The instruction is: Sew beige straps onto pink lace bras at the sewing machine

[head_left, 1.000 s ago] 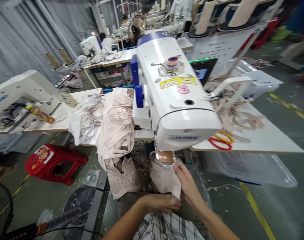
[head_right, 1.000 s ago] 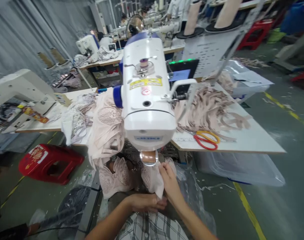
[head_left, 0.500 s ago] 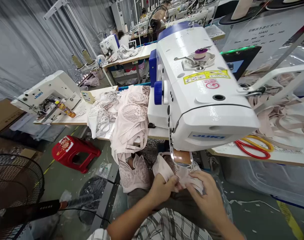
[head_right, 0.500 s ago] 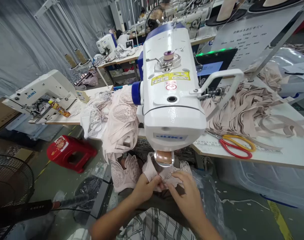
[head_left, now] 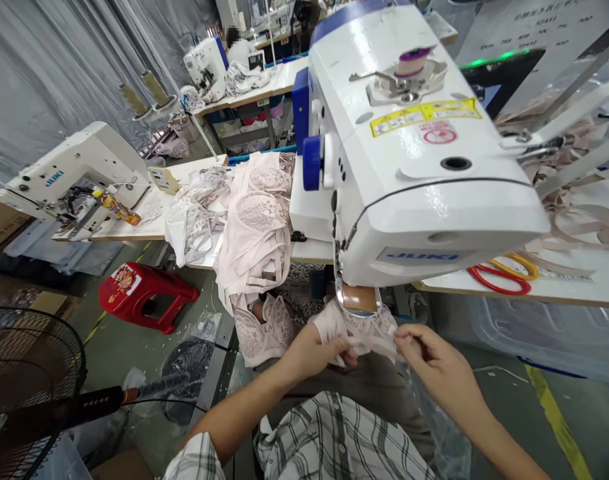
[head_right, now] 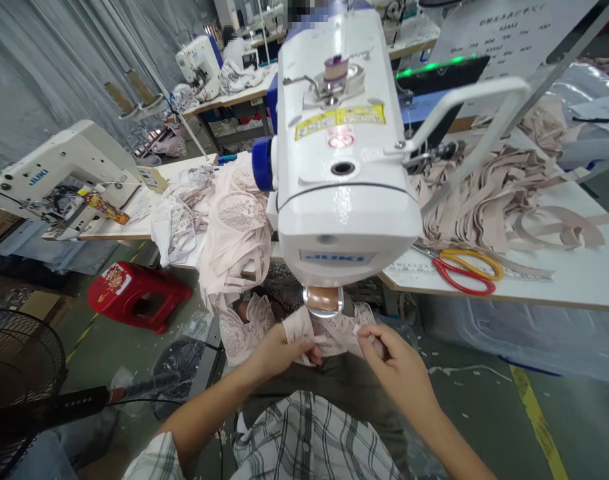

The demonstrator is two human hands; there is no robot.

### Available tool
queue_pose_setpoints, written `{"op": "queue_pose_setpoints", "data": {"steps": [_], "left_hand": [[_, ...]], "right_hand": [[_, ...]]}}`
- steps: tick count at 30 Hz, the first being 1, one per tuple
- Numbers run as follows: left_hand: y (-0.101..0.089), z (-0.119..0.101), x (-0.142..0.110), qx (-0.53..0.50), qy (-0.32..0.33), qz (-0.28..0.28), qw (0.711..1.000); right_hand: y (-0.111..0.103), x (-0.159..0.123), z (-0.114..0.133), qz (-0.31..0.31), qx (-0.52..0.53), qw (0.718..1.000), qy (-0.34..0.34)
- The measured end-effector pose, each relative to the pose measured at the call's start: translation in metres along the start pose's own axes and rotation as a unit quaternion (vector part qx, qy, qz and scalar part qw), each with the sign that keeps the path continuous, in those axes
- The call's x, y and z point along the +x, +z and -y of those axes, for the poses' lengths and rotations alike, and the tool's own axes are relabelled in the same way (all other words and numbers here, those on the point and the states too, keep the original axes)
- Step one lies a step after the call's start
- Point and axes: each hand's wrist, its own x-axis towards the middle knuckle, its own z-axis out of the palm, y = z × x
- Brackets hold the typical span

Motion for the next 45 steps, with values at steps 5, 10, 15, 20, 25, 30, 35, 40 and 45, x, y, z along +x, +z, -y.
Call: {"op": "queue_pose_setpoints", "data": {"steps": [5,10,15,20,25,30,35,40,45], "left_hand": [[0.014,-0.001,0.008,-0.128,-0.014,-0.089,0.988],[0.032,0.013,0.021,-0.176,0.037,-0.118,0.977],[0.043,0.014,0.023,-0.169,0.046,-0.138,0.975],[0.048,0.014,0.023,-0.132,0.077,-0.169,0.974],[0.045,0.011,0.019,-0.041,0.074,-0.148,0.985],[0.041,0.009,0.016,0.0,0.085,-0.122,0.989],[0.046,0.002,0.013,-0.005,0.117,-0.11,0.987],[0.041,0.002,0.018,-0.02,0.105,-0.07,0.992],[0.034,0.005,0.024,0.019,0.071,-0.069,0.995]], "right_hand": [[0.004,-0.01,0.016,-0.048,0.003,0.996,-0.075],[0.017,-0.008,0.026,-0.073,-0.001,0.986,-0.147],[0.018,-0.005,0.028,-0.086,0.001,0.988,-0.128],[0.016,-0.006,0.027,-0.083,0.02,0.989,-0.118],[0.012,-0.002,0.022,-0.042,0.059,0.994,-0.081],[-0.006,0.007,0.021,0.049,0.09,0.993,-0.056],[-0.017,0.007,0.023,0.115,0.081,0.988,-0.064],[-0.012,0.003,0.019,0.126,0.029,0.986,-0.108],[-0.007,0.003,0.019,0.093,-0.032,0.991,-0.088]]}}
